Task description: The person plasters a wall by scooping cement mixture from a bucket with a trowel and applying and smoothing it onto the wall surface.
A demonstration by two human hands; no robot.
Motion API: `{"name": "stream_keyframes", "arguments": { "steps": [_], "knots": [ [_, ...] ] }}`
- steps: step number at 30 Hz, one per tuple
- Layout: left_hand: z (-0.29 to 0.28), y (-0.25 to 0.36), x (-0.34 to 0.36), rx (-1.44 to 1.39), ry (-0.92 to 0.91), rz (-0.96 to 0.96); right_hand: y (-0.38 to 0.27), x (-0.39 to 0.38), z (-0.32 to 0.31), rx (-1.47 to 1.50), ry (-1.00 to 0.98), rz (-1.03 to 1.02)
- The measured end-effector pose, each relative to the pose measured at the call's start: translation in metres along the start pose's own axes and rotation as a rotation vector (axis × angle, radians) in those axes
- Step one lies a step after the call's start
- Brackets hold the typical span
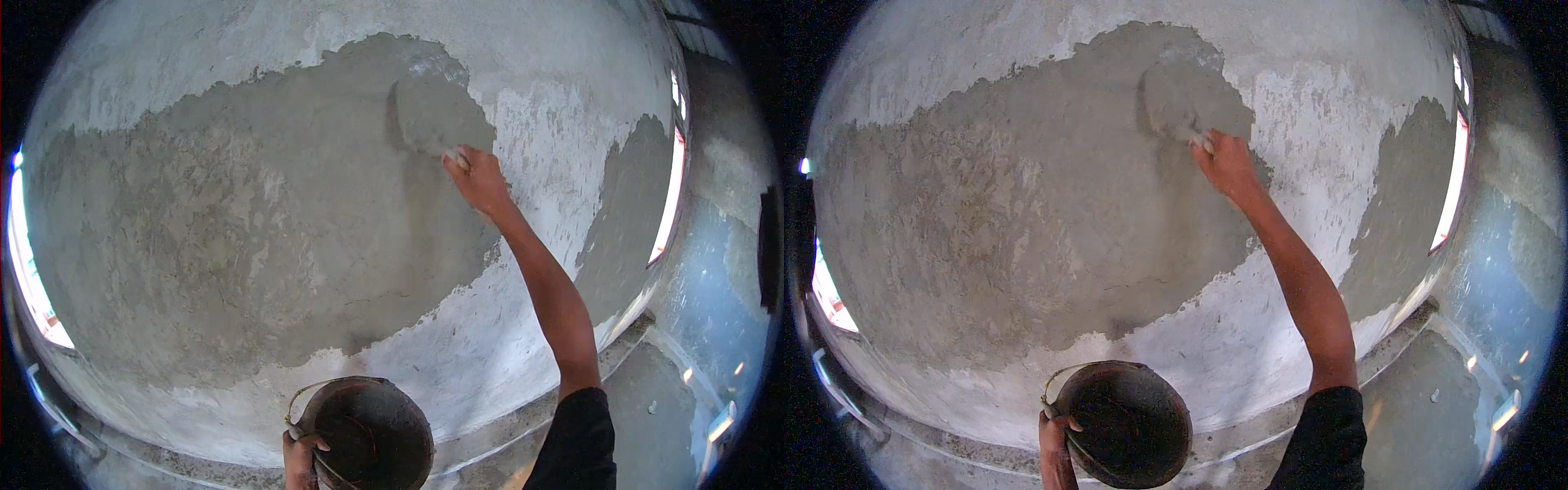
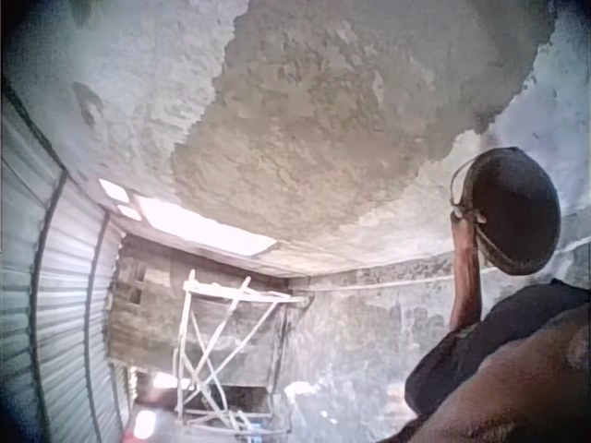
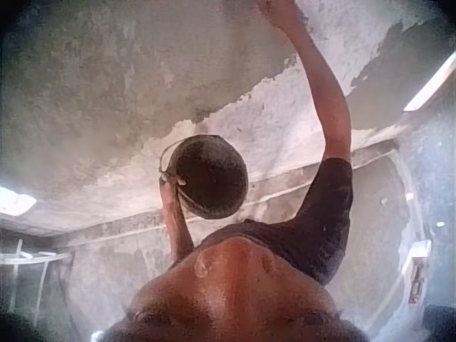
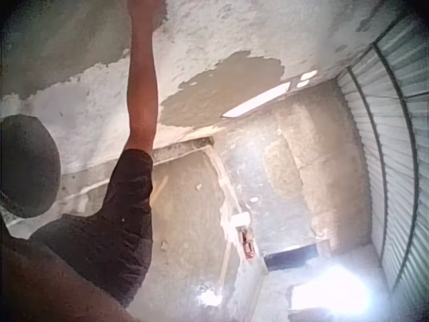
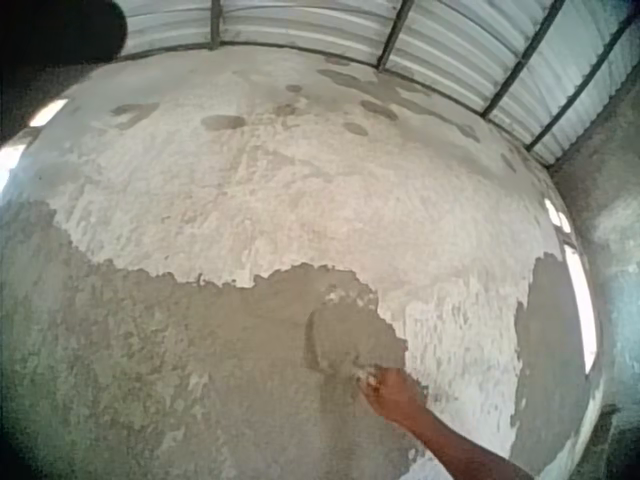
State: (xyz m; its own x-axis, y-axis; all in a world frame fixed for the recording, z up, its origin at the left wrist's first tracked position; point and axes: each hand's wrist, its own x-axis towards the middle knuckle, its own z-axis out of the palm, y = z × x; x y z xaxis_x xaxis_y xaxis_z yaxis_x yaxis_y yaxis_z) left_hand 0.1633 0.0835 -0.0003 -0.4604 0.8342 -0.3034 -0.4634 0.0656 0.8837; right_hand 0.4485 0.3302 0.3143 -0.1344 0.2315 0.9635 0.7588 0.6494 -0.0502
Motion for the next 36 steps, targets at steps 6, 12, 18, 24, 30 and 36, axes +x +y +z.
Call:
{"name": "stream_keyframes", "arguments": {
  "steps": [6, 12, 18, 24, 30, 36],
  "knots": [
    [0.004, 0.011, -0.007, 0.073, 0.028, 0.001, 0.017, 0.002, -0.026, 0.068, 0.014, 0.246],
    [0.011, 0.017, -0.011, 0.101, 0.049, 0.007, 0.057, 0.004, 0.003, -0.155, 0.18, 0.126],
    [-0.003, 0.01, 0.0, 0.03, 0.033, 0.043, -0.009, -0.013, 0.002, -0.014, -0.024, 0.077],
    [-0.006, 0.014, -0.001, 0.11, 0.07, 0.025, -0.003, 0.044, -0.001, -0.155, 0.111, 0.063],
    [-0.022, 0.002, 0.009, 0.048, 0.053, 0.057, -0.033, -0.007, 0.036, -0.067, -0.007, 0.023],
    [-0.031, 0.014, 0.002, 0.069, 0.078, 0.028, -0.045, -0.007, 0.011, 0.039, -0.037, 0.132]
  ]
}}
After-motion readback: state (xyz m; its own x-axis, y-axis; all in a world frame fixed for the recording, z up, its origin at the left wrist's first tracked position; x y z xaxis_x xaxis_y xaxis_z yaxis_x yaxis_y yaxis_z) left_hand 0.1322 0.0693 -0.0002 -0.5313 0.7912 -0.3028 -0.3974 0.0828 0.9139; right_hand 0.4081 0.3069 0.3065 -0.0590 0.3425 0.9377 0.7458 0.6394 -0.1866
